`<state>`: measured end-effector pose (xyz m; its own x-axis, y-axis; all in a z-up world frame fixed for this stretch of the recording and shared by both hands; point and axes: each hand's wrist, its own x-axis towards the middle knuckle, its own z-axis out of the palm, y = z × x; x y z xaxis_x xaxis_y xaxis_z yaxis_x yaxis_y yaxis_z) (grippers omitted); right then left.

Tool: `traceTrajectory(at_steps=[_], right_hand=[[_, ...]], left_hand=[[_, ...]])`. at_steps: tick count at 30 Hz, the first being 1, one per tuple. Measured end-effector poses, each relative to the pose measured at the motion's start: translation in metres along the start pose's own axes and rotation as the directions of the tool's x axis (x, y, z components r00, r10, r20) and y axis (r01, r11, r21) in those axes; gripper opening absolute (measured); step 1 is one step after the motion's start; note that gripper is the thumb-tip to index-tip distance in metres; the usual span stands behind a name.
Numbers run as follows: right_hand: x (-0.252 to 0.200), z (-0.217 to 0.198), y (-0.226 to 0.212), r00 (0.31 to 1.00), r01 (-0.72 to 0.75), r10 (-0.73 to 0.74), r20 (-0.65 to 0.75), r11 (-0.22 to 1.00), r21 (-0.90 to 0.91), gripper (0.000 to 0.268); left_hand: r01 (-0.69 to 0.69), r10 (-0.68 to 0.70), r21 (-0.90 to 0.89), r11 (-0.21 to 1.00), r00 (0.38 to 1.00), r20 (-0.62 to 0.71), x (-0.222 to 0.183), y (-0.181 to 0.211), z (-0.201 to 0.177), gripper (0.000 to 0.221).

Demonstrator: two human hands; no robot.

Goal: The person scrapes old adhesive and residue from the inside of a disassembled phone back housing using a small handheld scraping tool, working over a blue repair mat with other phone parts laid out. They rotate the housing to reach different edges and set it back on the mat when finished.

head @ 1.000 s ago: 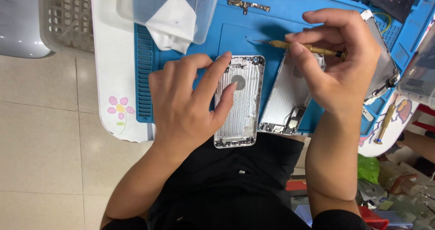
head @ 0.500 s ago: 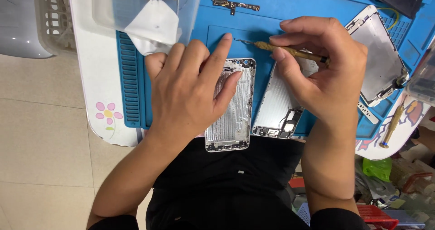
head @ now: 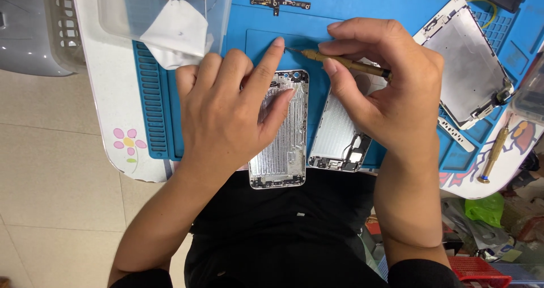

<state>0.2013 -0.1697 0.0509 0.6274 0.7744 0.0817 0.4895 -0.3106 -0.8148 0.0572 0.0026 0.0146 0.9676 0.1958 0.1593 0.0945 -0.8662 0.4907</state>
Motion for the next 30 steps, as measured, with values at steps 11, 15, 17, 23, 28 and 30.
traceTrajectory(at_steps=[11,15,17,23,28,30], right_hand=[[-0.002,0.001,0.002,0.999,0.031,-0.031,-0.006,0.999,-0.010,0.026],[-0.005,-0.001,0.003,1.000,0.011,-0.011,-0.008,1.000,0.014,0.027],[-0.006,-0.002,0.002,0.999,-0.040,0.041,-0.021,0.998,0.042,0.026],[-0.015,-0.004,0.013,0.997,-0.050,0.054,-0.056,0.996,0.080,0.027],[-0.013,-0.004,0.014,0.997,-0.036,0.042,-0.059,0.995,0.094,0.027],[-0.010,-0.004,0.015,0.997,-0.031,0.037,-0.061,0.995,0.095,0.027]], left_hand=[[-0.028,0.028,0.037,0.999,1.000,0.009,0.002,0.002,-0.002,0.044],[-0.038,0.038,0.074,0.997,0.999,0.000,0.000,0.002,0.000,0.042],[-0.046,0.048,0.070,0.996,0.999,-0.022,-0.001,0.001,0.002,0.039],[-0.037,0.036,-0.003,0.999,0.998,-0.048,-0.001,0.000,0.001,0.041],[-0.022,0.019,-0.050,0.999,0.998,-0.057,-0.001,0.001,0.000,0.041],[-0.018,0.014,-0.064,0.998,0.998,-0.061,0.000,0.000,0.000,0.041]])
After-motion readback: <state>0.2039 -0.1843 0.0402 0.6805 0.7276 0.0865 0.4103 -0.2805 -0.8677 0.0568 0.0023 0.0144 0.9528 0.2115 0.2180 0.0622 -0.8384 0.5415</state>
